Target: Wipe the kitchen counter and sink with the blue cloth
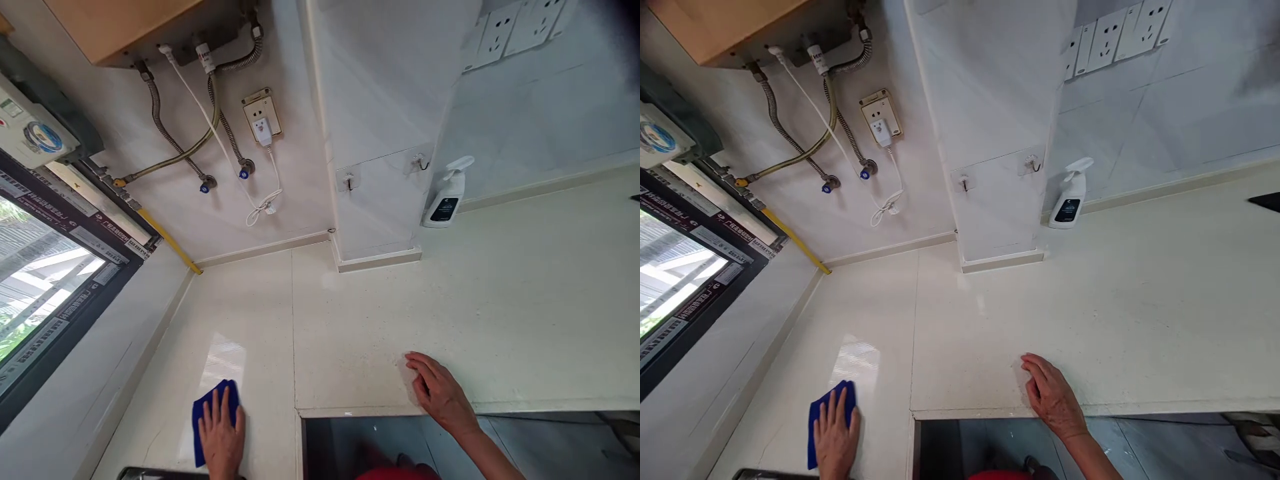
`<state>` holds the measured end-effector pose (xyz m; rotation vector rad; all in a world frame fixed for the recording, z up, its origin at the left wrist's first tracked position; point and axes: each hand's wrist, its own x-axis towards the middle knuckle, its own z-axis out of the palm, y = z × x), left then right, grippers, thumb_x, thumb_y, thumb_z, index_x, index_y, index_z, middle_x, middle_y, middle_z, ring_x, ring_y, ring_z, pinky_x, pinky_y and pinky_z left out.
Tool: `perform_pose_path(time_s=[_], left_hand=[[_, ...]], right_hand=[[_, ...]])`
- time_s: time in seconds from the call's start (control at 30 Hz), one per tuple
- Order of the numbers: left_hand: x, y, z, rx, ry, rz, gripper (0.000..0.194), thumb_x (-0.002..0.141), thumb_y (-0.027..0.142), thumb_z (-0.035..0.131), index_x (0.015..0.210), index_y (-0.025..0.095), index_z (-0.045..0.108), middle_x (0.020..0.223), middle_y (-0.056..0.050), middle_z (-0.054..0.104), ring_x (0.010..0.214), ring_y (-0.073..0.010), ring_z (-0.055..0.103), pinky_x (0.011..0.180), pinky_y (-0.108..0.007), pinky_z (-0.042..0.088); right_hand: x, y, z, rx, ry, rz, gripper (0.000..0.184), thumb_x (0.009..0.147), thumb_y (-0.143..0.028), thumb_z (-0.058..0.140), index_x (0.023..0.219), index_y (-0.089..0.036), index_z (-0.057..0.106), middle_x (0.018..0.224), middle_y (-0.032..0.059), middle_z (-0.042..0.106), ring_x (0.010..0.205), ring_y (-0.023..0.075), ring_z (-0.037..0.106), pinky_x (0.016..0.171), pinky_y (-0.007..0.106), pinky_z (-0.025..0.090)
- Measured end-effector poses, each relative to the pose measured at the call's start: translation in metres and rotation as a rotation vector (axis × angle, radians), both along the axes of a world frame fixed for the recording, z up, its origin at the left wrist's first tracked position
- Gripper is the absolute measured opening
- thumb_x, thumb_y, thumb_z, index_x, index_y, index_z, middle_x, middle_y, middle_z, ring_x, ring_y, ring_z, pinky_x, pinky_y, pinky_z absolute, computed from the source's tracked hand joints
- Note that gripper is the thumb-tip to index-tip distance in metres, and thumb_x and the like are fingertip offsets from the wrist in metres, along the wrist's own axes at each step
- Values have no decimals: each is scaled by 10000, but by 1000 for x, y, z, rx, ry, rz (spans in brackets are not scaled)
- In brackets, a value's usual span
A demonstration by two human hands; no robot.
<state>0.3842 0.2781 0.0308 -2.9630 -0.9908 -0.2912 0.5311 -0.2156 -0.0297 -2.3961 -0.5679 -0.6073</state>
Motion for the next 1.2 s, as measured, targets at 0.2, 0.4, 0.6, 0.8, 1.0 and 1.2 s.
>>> perform_pose_path(time_s=[0.2,0.4,0.6,0.8,1.0,1.2], left_hand=[[2,-7,10,-34,25,227,607,950,387,251,1513,175,331,1631,-113,286,1518,-353,205,1249,-569,185],[-2,-68,-2,27,48,11,611,938,408,304,1513,202,324,1627,-82,291,1527,-317,180,1248,-564,223],[30,-113,-17,47,2,-263,615,947,400,352,1529,337,161,1632,-12,265,1531,-289,156,1218,-616,302],[102,-122,-21,122,-24,-510,624,945,353,374,1532,323,164,1631,-20,275,1529,-280,186,1228,-595,307],[187,-138,-13,123,-89,-733,609,942,302,406,1524,306,228,1617,-28,312,1520,-279,232,1223,-558,323],[279,-165,-4,23,-159,-671,543,940,252,381,1483,240,364,1592,-75,361,1491,-327,292,1218,-587,306]], right_hand=[[-2,1,3,13,23,7,307,900,-157,433,1162,-195,587,1264,100,635,1160,217,609,992,404,532],[-2,2,5,50,-8,25,328,899,-154,440,1183,-219,591,1268,83,649,1184,220,607,992,406,537],[0,4,1,50,-53,5,343,884,-149,456,1187,-231,595,1267,73,659,1180,221,617,972,388,551],[1,5,-8,21,-64,-34,365,881,-142,467,1210,-227,601,1280,62,662,1201,204,609,976,350,560],[3,1,-9,-41,-104,-37,411,879,-145,488,1271,-229,580,1277,67,672,1183,214,633,938,332,598],[8,2,0,-53,-174,-45,388,866,-139,482,1211,-260,610,1226,54,701,1108,231,682,864,339,637]])
